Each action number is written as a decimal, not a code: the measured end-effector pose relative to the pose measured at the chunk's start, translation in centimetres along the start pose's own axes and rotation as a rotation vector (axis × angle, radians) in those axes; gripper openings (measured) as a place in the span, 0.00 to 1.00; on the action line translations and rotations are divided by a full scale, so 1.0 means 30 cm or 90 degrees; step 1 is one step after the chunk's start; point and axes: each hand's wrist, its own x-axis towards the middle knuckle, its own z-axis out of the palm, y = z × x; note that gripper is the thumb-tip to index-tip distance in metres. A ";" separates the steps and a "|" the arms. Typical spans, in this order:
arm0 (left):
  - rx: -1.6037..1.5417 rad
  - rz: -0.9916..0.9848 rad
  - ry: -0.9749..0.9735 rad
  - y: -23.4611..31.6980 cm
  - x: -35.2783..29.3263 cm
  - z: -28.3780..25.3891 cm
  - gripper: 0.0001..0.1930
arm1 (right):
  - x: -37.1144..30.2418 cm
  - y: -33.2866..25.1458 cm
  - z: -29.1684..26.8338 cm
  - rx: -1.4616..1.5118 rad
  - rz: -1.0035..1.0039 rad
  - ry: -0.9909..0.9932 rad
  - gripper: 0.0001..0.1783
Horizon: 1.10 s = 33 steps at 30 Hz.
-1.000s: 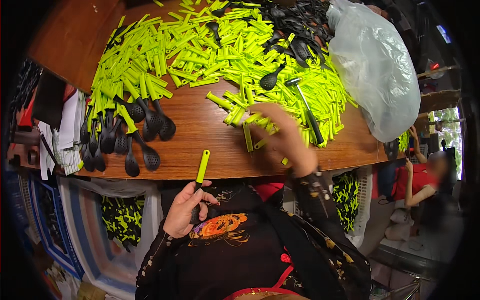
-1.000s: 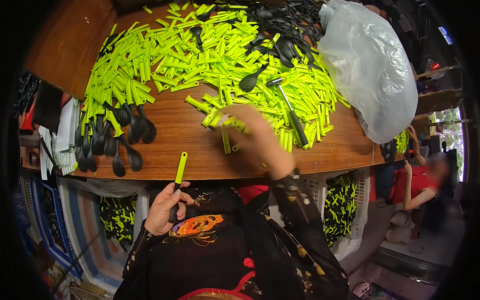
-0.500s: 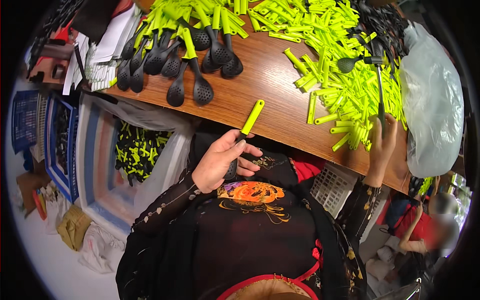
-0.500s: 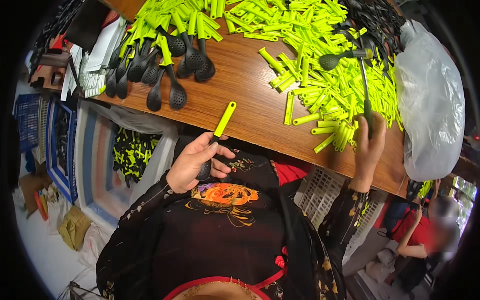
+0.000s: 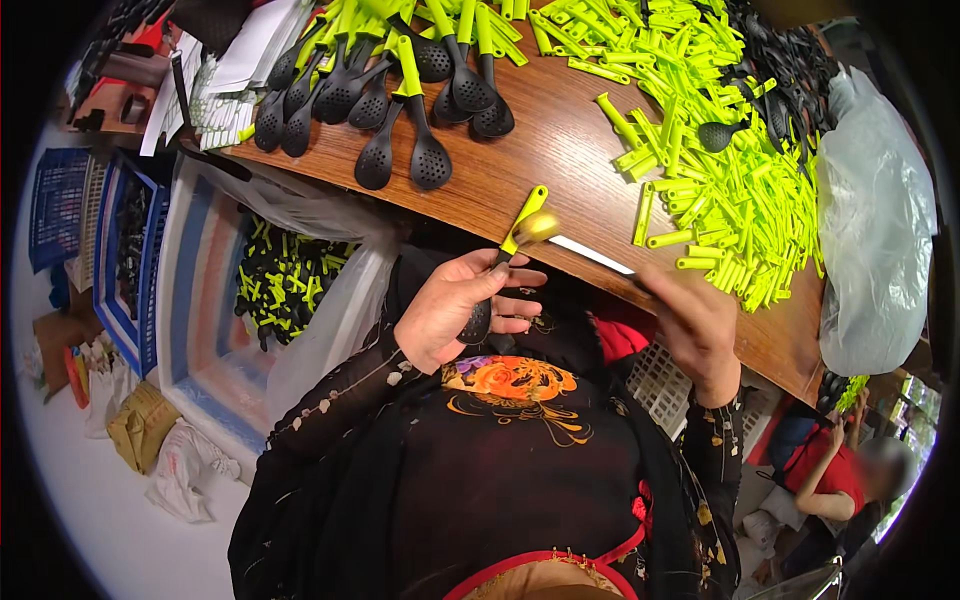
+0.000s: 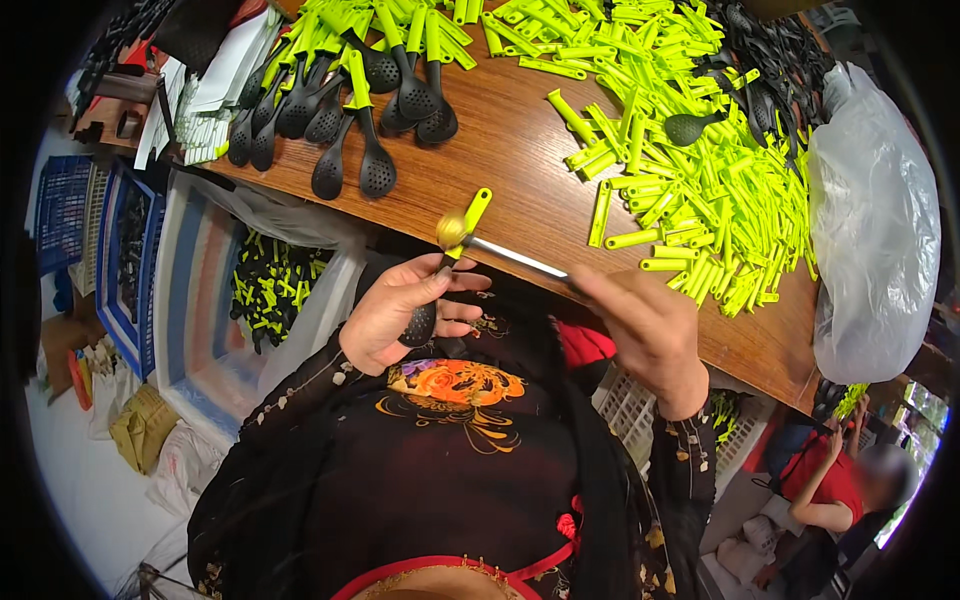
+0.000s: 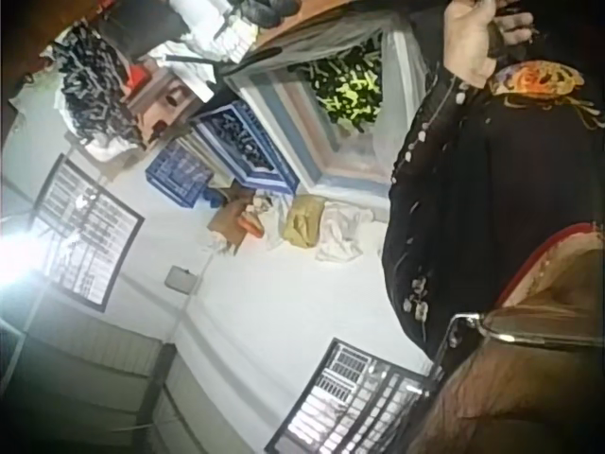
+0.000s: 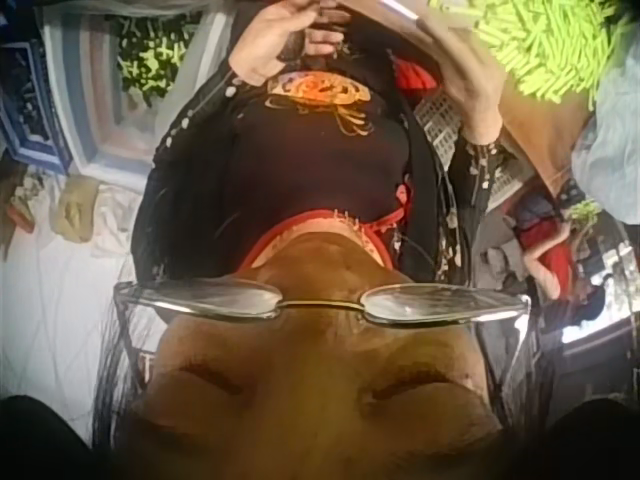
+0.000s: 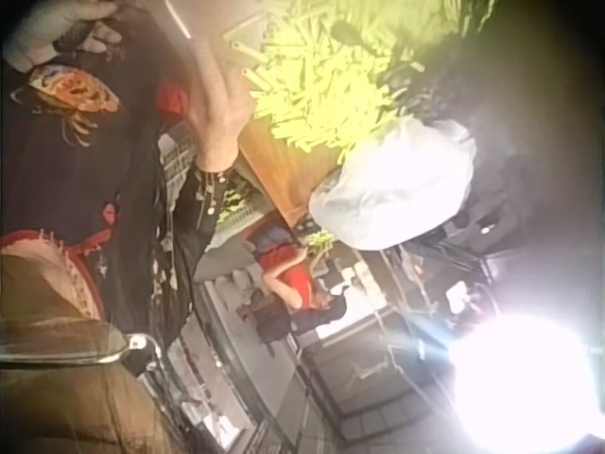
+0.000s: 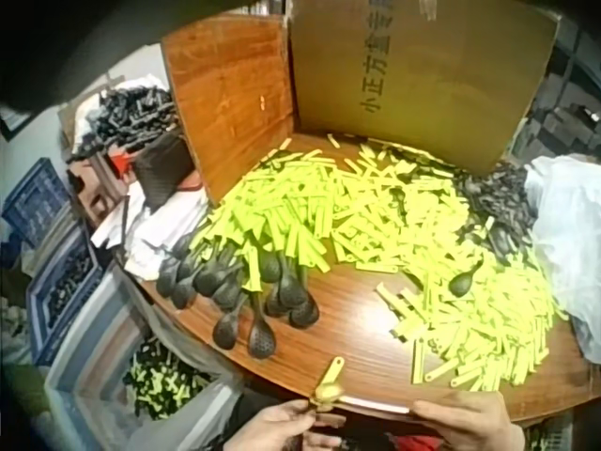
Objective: Assembling neon-yellow plastic parts and black mesh components using a small hammer.
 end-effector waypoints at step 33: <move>-0.100 -0.014 -0.068 0.008 0.019 -0.016 0.16 | -0.021 0.051 0.076 0.010 0.141 0.016 0.24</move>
